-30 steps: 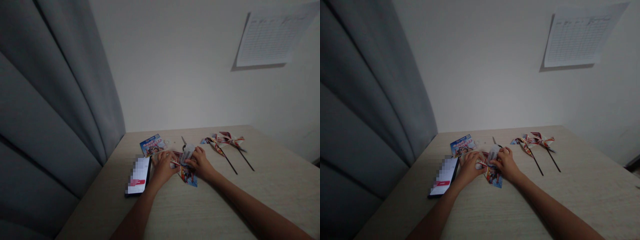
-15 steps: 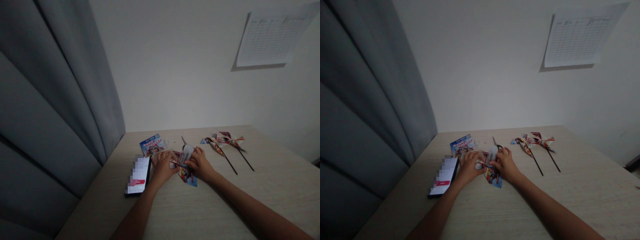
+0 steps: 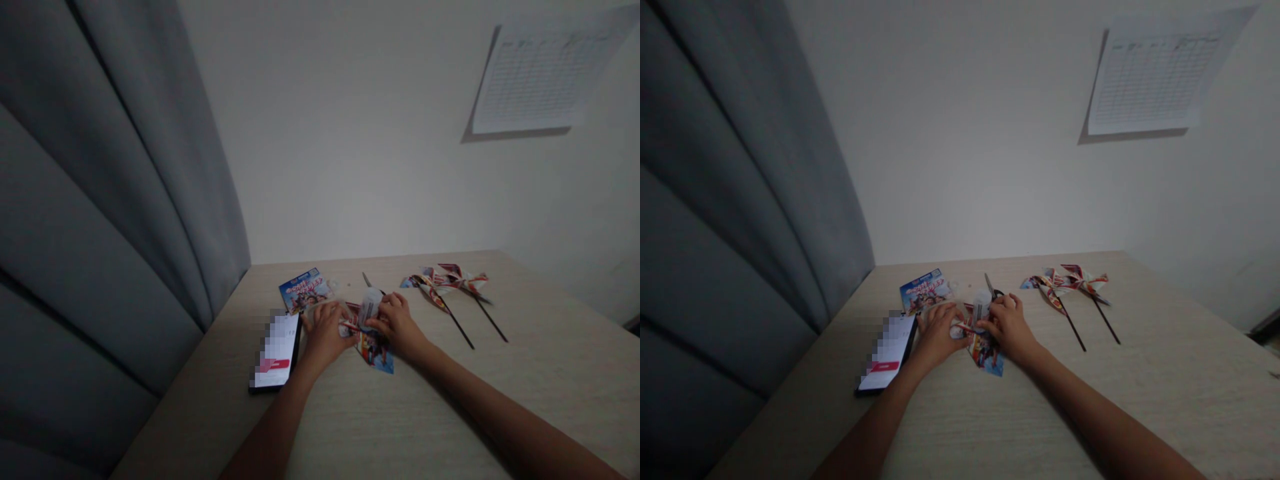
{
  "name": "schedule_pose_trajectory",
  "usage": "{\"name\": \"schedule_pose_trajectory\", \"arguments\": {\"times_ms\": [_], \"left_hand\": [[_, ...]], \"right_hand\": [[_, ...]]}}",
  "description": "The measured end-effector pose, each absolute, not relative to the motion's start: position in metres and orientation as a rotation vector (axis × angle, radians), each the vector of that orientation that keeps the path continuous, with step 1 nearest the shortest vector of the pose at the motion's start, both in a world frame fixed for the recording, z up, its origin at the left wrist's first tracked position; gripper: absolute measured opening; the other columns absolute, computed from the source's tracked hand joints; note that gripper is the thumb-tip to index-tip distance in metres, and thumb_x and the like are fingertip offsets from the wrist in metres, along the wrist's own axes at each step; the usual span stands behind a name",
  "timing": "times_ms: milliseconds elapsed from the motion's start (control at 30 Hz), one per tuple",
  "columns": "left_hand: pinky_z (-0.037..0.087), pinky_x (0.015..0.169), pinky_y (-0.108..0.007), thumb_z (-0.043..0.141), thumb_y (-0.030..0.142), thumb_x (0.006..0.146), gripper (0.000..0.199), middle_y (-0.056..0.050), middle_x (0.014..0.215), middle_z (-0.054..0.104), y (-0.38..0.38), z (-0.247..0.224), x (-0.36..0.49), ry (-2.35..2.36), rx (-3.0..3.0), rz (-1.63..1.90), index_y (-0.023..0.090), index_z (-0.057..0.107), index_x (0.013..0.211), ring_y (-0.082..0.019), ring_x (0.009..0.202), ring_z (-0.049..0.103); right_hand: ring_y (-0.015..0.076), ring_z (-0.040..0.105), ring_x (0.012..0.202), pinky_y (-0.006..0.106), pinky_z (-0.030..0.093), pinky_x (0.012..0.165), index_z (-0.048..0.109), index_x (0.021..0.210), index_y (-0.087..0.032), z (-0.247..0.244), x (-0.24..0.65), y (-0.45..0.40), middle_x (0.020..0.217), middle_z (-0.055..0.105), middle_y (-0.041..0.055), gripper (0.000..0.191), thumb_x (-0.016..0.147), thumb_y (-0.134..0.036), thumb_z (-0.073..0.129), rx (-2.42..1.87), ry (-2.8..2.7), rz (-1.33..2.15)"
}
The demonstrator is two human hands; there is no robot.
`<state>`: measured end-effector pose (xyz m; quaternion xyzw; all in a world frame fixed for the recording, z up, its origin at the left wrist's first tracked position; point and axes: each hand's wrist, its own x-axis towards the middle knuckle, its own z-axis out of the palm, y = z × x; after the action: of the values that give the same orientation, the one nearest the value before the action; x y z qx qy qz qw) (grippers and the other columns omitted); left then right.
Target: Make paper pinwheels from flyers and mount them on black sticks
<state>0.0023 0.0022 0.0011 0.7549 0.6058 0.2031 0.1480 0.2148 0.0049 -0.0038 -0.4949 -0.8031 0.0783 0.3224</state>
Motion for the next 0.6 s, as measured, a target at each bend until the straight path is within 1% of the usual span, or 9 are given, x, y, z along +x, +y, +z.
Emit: {"name": "schedule_pose_trajectory", "arguments": {"times_ms": [167,267,300,333,367,400,433,500,600], "left_hand": [[0.005,0.112,-0.073,0.080,0.045,0.069,0.045,-0.003,0.143,0.049,0.003,-0.001,0.002,1.747,2.184,0.593,0.031,0.060,0.107,-0.033,0.139,0.032],[0.006,0.113,-0.072,0.080,0.044,0.069,0.045,-0.003,0.141,0.050,0.002,-0.001,0.002,1.744,2.189,0.608,0.031,0.060,0.107,-0.033,0.138,0.033],[0.005,0.113,-0.072,0.080,0.044,0.069,0.044,-0.003,0.141,0.051,0.002,0.000,0.002,1.745,2.188,0.611,0.031,0.061,0.107,-0.032,0.138,0.033],[0.005,0.113,-0.071,0.080,0.043,0.069,0.044,-0.004,0.140,0.051,0.002,0.000,0.002,1.745,2.184,0.611,0.031,0.061,0.107,-0.032,0.138,0.034],[0.004,0.113,-0.071,0.080,0.042,0.070,0.043,-0.004,0.140,0.051,0.002,0.001,0.003,1.745,2.179,0.609,0.031,0.061,0.107,-0.032,0.137,0.034],[0.004,0.113,-0.071,0.080,0.042,0.070,0.042,-0.004,0.140,0.051,0.001,0.002,0.003,1.742,2.175,0.606,0.031,0.062,0.106,-0.032,0.137,0.034],[0.004,0.113,-0.070,0.079,0.041,0.071,0.040,-0.004,0.140,0.051,0.001,0.003,0.003,1.736,2.173,0.601,0.031,0.062,0.106,-0.032,0.138,0.033],[0.006,0.114,-0.068,0.079,0.041,0.071,0.038,-0.004,0.141,0.050,0.000,0.005,0.003,1.719,2.181,0.586,0.031,0.063,0.105,-0.031,0.139,0.032],[0.007,0.114,-0.067,0.078,0.039,0.072,0.038,-0.003,0.142,0.049,-0.001,0.007,0.003,1.696,2.202,0.570,0.033,0.064,0.107,-0.031,0.139,0.032]], "right_hand": [[0.0284,0.049,0.109,0.053,0.038,0.103,0.064,0.081,-0.022,-0.004,0.214,0.002,0.100,0.059,0.0087,0.022,0.091,-0.041,0.060,-1.298,-2.073,0.217],[0.0286,0.050,0.109,0.054,0.037,0.105,0.066,0.081,-0.022,-0.008,0.217,0.004,0.102,0.060,0.0087,0.022,0.090,-0.042,0.062,-1.262,-2.079,0.247],[0.0286,0.051,0.110,0.053,0.037,0.105,0.067,0.085,-0.023,-0.010,0.220,0.005,0.103,0.061,0.0089,0.020,0.090,-0.042,0.062,-1.253,-2.049,0.257],[0.0286,0.050,0.112,0.051,0.037,0.105,0.069,0.094,-0.024,-0.012,0.223,0.007,0.107,0.061,0.0092,0.018,0.091,-0.039,0.060,-1.246,-1.999,0.271],[0.0285,0.050,0.114,0.049,0.039,0.104,0.069,0.105,-0.024,-0.014,0.226,0.010,0.112,0.061,0.0097,0.021,0.091,-0.037,0.058,-1.245,-1.911,0.285],[0.0279,0.051,0.115,0.048,0.041,0.103,0.064,0.120,-0.025,-0.015,0.230,0.012,0.117,0.061,0.0095,0.031,0.091,-0.034,0.055,-1.236,-1.842,0.311],[0.0275,0.052,0.115,0.047,0.042,0.102,0.060,0.129,-0.026,-0.015,0.235,0.014,0.119,0.062,0.0093,0.039,0.091,-0.031,0.053,-1.216,-1.814,0.338],[0.0275,0.055,0.113,0.047,0.042,0.101,0.055,0.137,-0.026,-0.014,0.243,0.017,0.120,0.064,0.0089,0.048,0.089,-0.027,0.053,-1.200,-1.799,0.365],[0.0270,0.056,0.106,0.046,0.044,0.097,0.059,0.135,-0.025,-0.009,0.255,0.019,0.114,0.066,0.0089,0.047,0.089,-0.026,0.050,-1.239,-1.781,0.350]]}}
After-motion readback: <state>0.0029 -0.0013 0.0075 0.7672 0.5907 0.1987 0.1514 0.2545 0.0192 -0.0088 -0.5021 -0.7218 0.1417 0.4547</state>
